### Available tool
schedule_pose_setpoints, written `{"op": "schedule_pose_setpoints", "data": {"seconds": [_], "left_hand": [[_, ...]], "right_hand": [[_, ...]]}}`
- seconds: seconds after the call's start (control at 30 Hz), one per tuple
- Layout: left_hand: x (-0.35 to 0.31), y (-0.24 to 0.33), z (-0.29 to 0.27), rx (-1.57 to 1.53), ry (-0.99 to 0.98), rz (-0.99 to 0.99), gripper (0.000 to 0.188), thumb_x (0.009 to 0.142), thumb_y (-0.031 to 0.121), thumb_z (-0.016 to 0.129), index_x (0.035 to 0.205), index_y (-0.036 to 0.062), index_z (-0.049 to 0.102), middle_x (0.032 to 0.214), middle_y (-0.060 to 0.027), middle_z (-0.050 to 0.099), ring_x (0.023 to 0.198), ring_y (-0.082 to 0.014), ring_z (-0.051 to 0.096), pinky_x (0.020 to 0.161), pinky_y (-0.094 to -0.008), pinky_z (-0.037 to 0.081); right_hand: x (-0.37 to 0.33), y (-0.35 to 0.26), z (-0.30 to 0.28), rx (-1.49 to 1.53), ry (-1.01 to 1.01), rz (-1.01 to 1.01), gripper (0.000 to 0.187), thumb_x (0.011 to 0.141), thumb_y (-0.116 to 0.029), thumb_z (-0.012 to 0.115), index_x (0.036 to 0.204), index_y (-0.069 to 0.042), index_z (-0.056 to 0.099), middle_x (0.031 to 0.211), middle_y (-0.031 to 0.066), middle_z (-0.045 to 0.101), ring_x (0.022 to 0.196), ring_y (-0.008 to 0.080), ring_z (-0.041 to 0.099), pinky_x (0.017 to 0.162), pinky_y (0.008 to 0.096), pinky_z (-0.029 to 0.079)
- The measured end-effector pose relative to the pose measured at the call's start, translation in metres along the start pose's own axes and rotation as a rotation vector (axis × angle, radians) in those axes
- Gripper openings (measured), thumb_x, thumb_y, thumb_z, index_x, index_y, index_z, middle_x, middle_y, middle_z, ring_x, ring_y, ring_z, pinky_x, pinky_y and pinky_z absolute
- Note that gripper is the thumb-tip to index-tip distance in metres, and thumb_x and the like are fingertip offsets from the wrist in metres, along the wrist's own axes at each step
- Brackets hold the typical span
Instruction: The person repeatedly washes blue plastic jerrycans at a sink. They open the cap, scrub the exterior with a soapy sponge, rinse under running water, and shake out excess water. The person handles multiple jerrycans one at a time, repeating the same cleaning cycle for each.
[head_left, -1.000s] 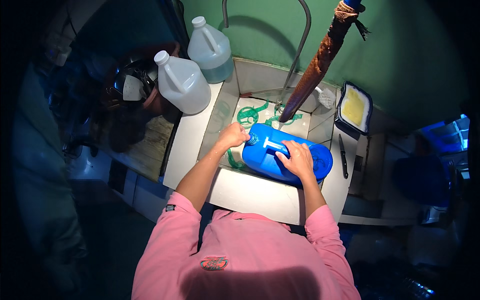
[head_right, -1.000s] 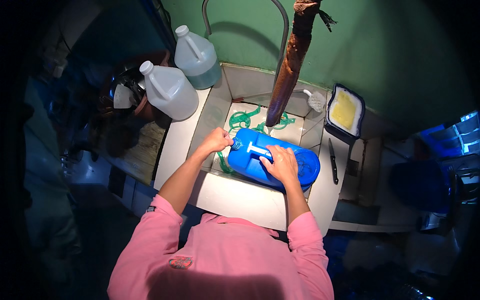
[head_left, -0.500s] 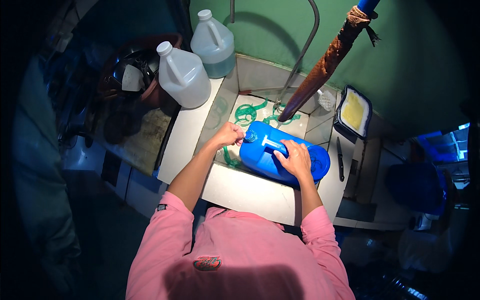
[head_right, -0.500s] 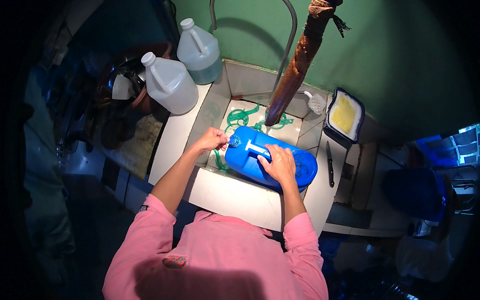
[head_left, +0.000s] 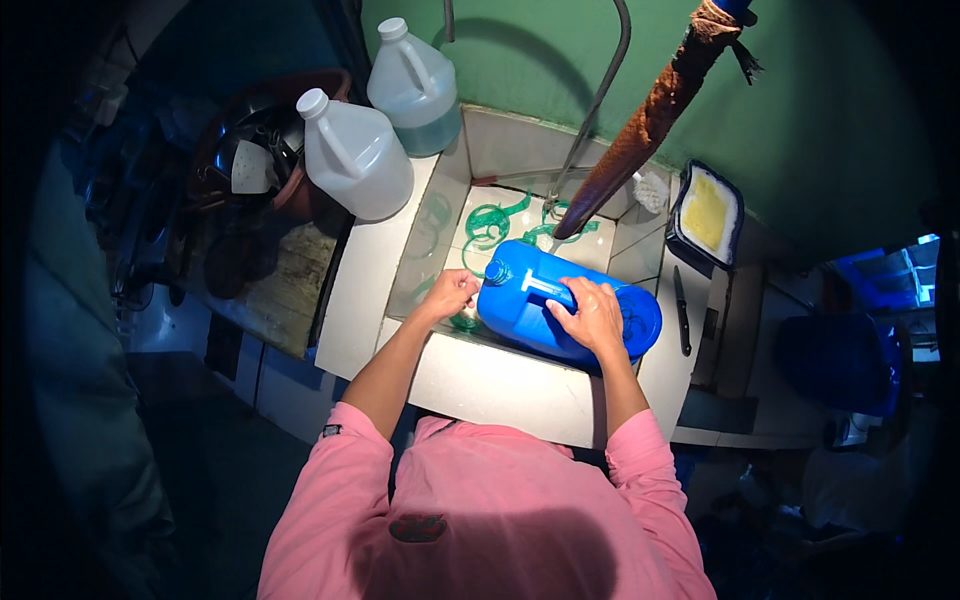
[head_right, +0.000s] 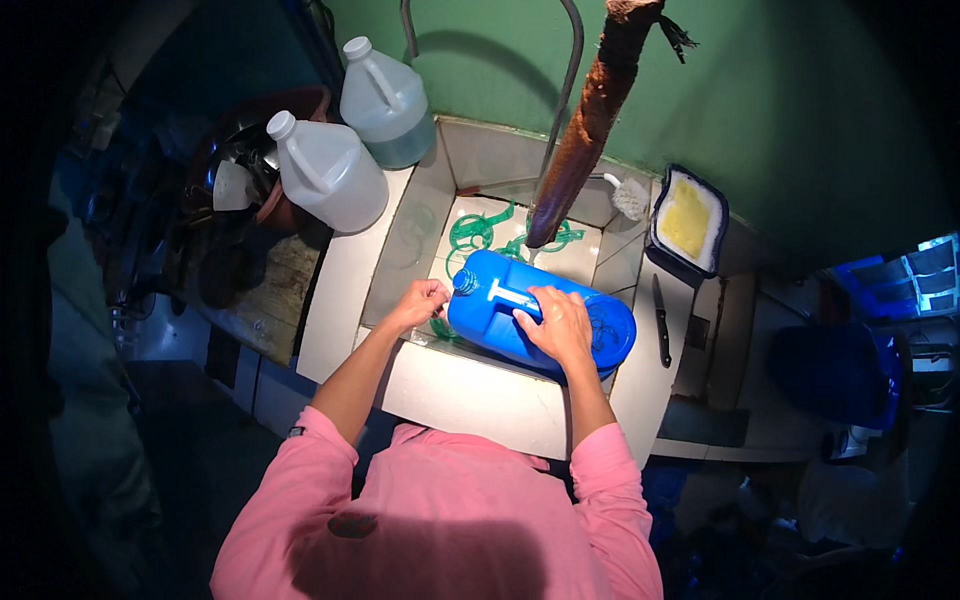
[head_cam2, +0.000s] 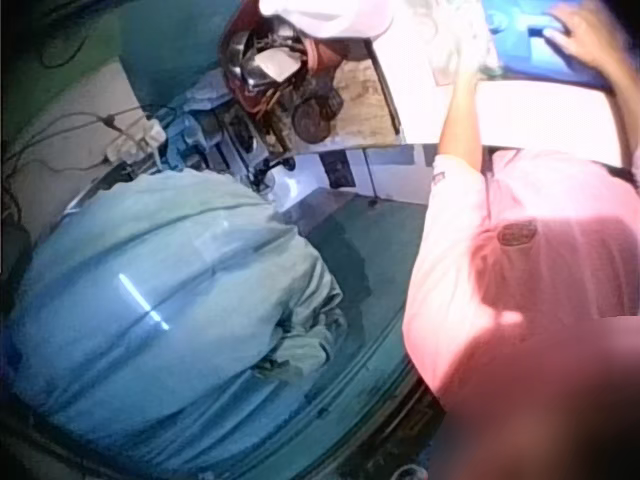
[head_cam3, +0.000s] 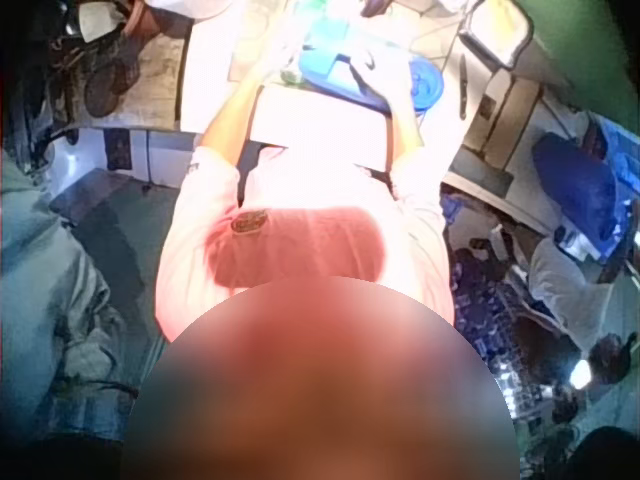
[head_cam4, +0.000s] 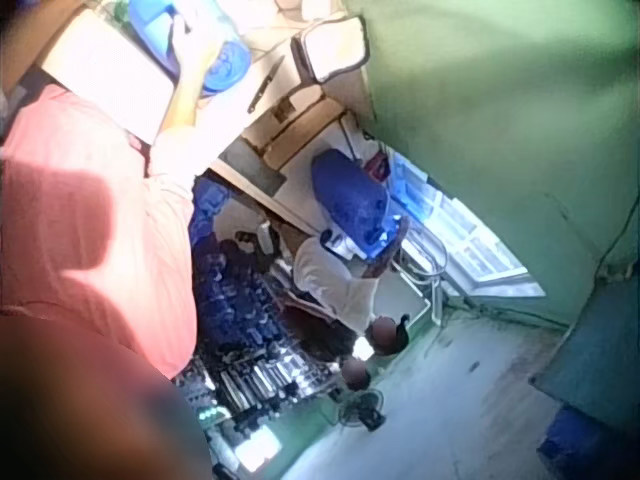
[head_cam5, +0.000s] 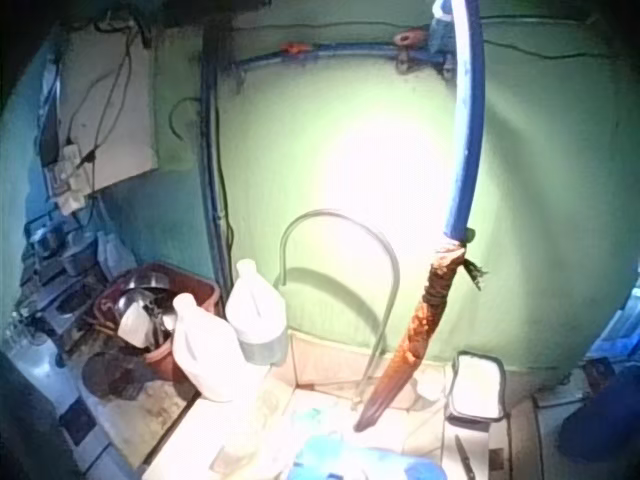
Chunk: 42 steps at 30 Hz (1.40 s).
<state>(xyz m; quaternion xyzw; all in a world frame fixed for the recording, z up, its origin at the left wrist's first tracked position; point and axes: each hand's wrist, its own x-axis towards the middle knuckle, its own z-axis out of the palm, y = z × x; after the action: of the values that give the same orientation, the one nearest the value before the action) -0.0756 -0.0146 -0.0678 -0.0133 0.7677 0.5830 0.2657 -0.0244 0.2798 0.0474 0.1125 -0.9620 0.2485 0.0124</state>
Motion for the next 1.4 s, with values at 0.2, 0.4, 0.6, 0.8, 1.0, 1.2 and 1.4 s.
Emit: {"op": "schedule_pose_setpoints", "data": {"seconds": [0.2, 0.4, 0.6, 0.8, 1.0, 1.2, 1.4], "left_hand": [[-0.005, -0.023, -0.001, 0.421, 0.109, -0.191, 0.024, 0.088, 0.028, 0.071, 0.085, 0.0044, 0.068, 0.081, -0.0132, 0.070, 0.080, -0.0255, 0.068, 0.079, -0.0400, 0.052], [0.001, 0.029, -0.006, -0.022, 0.124, 0.138, 0.020, 0.091, 0.016, 0.069, 0.106, 0.0026, 0.071, 0.091, -0.0075, 0.072, 0.081, -0.0159, 0.067, 0.078, -0.0323, 0.052], [0.004, 0.072, -0.015, 0.026, -0.047, 0.072, 0.017, 0.092, 0.015, 0.070, 0.098, -0.0001, 0.073, 0.082, -0.0043, 0.072, 0.075, -0.0113, 0.067, 0.065, -0.0257, 0.051], [0.003, 0.084, -0.019, 0.199, -0.069, 0.067, 0.015, 0.092, 0.012, 0.069, 0.082, 0.0002, 0.070, 0.072, -0.0030, 0.069, 0.064, -0.0111, 0.063, 0.059, -0.0278, 0.050], [-0.006, 0.104, -0.010, 0.579, 0.114, 0.155, 0.021, 0.074, 0.021, 0.067, 0.071, 0.0005, 0.063, 0.059, -0.0130, 0.057, 0.058, -0.0205, 0.058, 0.060, -0.0382, 0.047], [0.006, 0.093, -0.013, 0.465, 0.050, 0.101, 0.020, 0.074, 0.020, 0.071, 0.072, 0.0015, 0.065, 0.061, -0.0093, 0.062, 0.058, -0.0197, 0.061, 0.059, -0.0362, 0.049], [0.007, 0.048, -0.008, 0.042, 0.038, 0.159, 0.014, 0.080, 0.012, 0.069, 0.073, 0.0027, 0.062, 0.063, 0.0018, 0.059, 0.058, -0.0064, 0.055, 0.053, -0.0256, 0.044]], "right_hand": [[0.001, -0.001, -0.002, 0.001, -0.028, 0.025, 0.045, 0.083, -0.039, 0.075, 0.114, -0.006, 0.070, 0.104, 0.0121, 0.071, 0.098, 0.0287, 0.065, 0.089, 0.0394, 0.044], [0.001, 0.000, 0.001, 0.017, -0.024, 0.051, 0.047, 0.083, -0.040, 0.075, 0.115, -0.007, 0.069, 0.107, 0.0120, 0.071, 0.099, 0.0305, 0.064, 0.090, 0.0388, 0.043], [0.005, -0.003, -0.003, 0.018, -0.076, 0.067, 0.061, 0.079, -0.048, 0.076, 0.124, -0.008, 0.067, 0.112, 0.0138, 0.070, 0.105, 0.0303, 0.064, 0.091, 0.0409, 0.043], [0.040, -0.048, 0.023, 0.139, 0.031, -0.238, 0.071, 0.069, -0.040, 0.084, 0.127, -0.008, 0.061, 0.131, 0.0191, 0.054, 0.127, 0.0387, 0.049, 0.107, 0.0483, 0.039], [0.061, -0.067, 0.059, 0.078, 0.071, -0.160, 0.051, 0.068, -0.022, 0.084, 0.108, -0.005, 0.056, 0.111, 0.0135, 0.055, 0.112, 0.0332, 0.053, 0.095, 0.0456, 0.042], [0.055, -0.055, 0.064, 0.186, 0.134, -0.170, 0.045, 0.069, -0.018, 0.084, 0.106, -0.006, 0.061, 0.106, 0.0141, 0.058, 0.109, 0.0341, 0.055, 0.097, 0.0447, 0.043], [0.053, -0.049, 0.068, 0.254, 0.150, -0.208, 0.046, 0.072, -0.016, 0.083, 0.112, -0.004, 0.066, 0.110, 0.0153, 0.064, 0.113, 0.0340, 0.059, 0.104, 0.0439, 0.045]]}}
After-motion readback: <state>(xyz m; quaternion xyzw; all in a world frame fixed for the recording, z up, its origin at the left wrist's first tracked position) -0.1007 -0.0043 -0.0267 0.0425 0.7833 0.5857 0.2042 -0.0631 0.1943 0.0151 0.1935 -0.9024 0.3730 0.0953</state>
